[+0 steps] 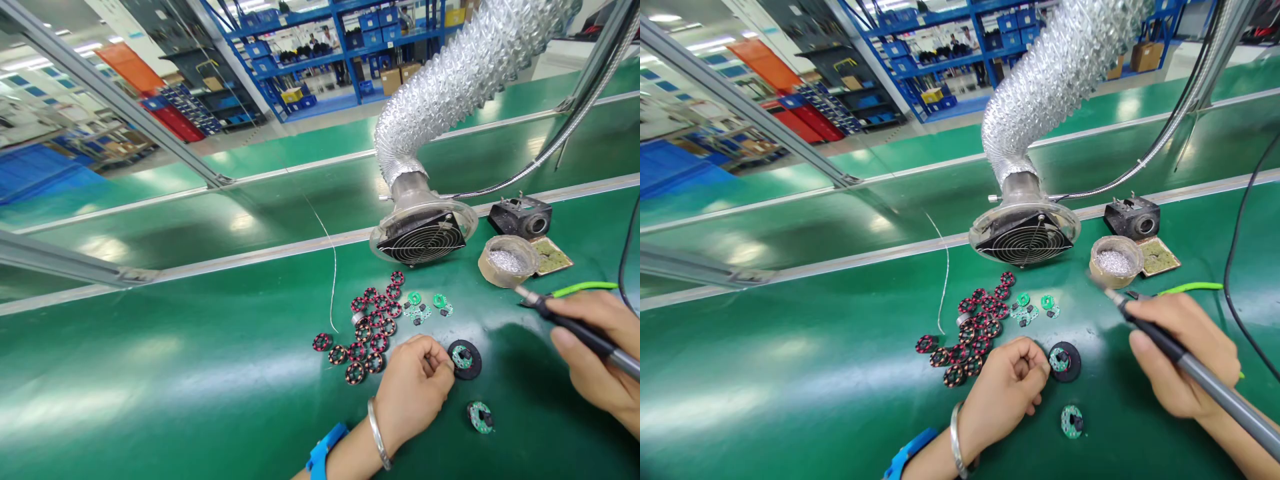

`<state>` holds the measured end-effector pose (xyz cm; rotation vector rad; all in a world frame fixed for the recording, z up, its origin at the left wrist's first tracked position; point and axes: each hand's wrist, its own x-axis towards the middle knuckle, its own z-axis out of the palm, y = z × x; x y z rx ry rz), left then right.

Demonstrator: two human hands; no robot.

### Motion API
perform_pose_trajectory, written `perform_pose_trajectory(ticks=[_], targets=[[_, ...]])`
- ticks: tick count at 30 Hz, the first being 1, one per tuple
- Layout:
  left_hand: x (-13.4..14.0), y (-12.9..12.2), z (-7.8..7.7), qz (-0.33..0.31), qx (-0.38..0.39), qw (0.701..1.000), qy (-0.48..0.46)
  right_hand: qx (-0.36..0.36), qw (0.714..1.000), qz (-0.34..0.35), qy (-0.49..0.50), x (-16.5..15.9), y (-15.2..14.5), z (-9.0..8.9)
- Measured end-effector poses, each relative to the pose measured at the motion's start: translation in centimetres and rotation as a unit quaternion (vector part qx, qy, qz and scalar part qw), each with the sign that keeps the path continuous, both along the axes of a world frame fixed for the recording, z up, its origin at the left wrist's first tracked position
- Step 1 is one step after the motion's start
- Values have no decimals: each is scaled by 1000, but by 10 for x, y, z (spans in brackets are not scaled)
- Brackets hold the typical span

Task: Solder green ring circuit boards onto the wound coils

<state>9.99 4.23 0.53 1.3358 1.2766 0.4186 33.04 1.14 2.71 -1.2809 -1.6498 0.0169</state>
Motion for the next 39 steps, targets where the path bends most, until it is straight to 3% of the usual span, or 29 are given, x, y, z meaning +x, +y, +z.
perform_pose_trajectory(ticks=[2,6,11,15,18,23,39], targets=[[0,0,0,1,-2,1000,-2,-27,995,-64,-78,11,5,-8],[-1,0,0,3,0,1000,-13,-39,989,-84,-117,18,6,-11],[-3,-2,-3,-3,19,999,-29,-16,999,-6,-43,-8,-4,12],[-4,-2,-4,-11,37,999,-33,-65,993,81,-48,-21,-9,27],[-5,-4,-4,-11,54,998,-36,-122,982,138,-36,-24,-12,26],[-5,-7,-4,-2,80,996,-30,-153,977,144,27,-30,-13,17],[-4,-8,0,-10,126,992,-25,-180,967,172,49,-29,-10,10]])
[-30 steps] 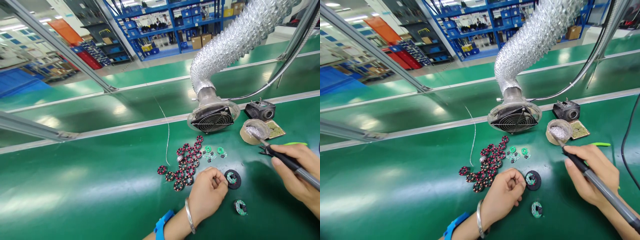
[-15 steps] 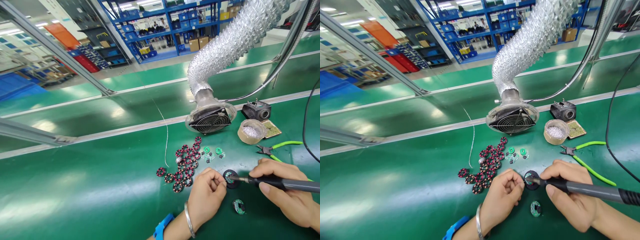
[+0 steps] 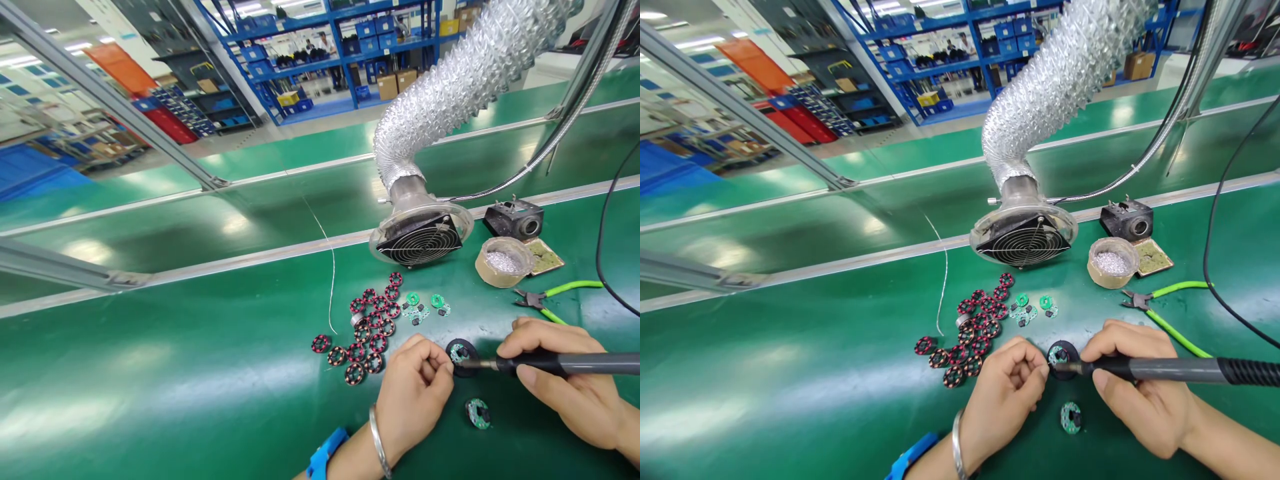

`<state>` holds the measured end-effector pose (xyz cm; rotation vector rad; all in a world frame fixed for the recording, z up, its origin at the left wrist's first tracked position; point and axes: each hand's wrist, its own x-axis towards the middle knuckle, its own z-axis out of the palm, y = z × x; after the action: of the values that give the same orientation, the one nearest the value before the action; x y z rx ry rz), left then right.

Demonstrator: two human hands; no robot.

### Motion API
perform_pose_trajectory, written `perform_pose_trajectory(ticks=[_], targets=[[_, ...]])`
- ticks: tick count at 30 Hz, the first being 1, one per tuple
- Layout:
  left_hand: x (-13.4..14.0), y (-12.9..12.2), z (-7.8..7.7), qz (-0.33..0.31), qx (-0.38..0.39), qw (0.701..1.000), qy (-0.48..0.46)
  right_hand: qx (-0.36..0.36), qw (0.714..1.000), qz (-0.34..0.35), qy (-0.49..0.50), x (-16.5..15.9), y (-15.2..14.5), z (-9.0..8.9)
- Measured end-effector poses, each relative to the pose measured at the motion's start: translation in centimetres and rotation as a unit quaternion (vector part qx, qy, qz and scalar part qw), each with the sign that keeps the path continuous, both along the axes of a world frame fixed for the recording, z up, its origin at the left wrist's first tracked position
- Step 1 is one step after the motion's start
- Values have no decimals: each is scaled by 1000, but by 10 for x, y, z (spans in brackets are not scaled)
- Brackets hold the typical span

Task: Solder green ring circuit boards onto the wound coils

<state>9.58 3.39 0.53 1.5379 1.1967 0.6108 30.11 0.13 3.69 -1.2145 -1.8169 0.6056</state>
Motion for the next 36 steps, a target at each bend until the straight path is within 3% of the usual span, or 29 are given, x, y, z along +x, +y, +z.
perform_pose_trajectory(ticks=[25,28,31,33,34,36], targets=[[-5,-1,-5,-35,69,997,-8,-94,986,-16,134,8,4,-13],[-3,-1,-6,-33,73,997,5,-67,982,-49,168,21,6,-13],[-4,3,2,-35,116,992,26,50,964,-167,202,42,13,-17],[-12,7,15,-27,177,983,38,135,940,-298,96,56,18,-19],[-18,11,24,-15,213,976,46,132,936,-327,-13,60,19,-19],[-37,19,43,11,267,961,75,120,928,-329,-130,63,19,-18]])
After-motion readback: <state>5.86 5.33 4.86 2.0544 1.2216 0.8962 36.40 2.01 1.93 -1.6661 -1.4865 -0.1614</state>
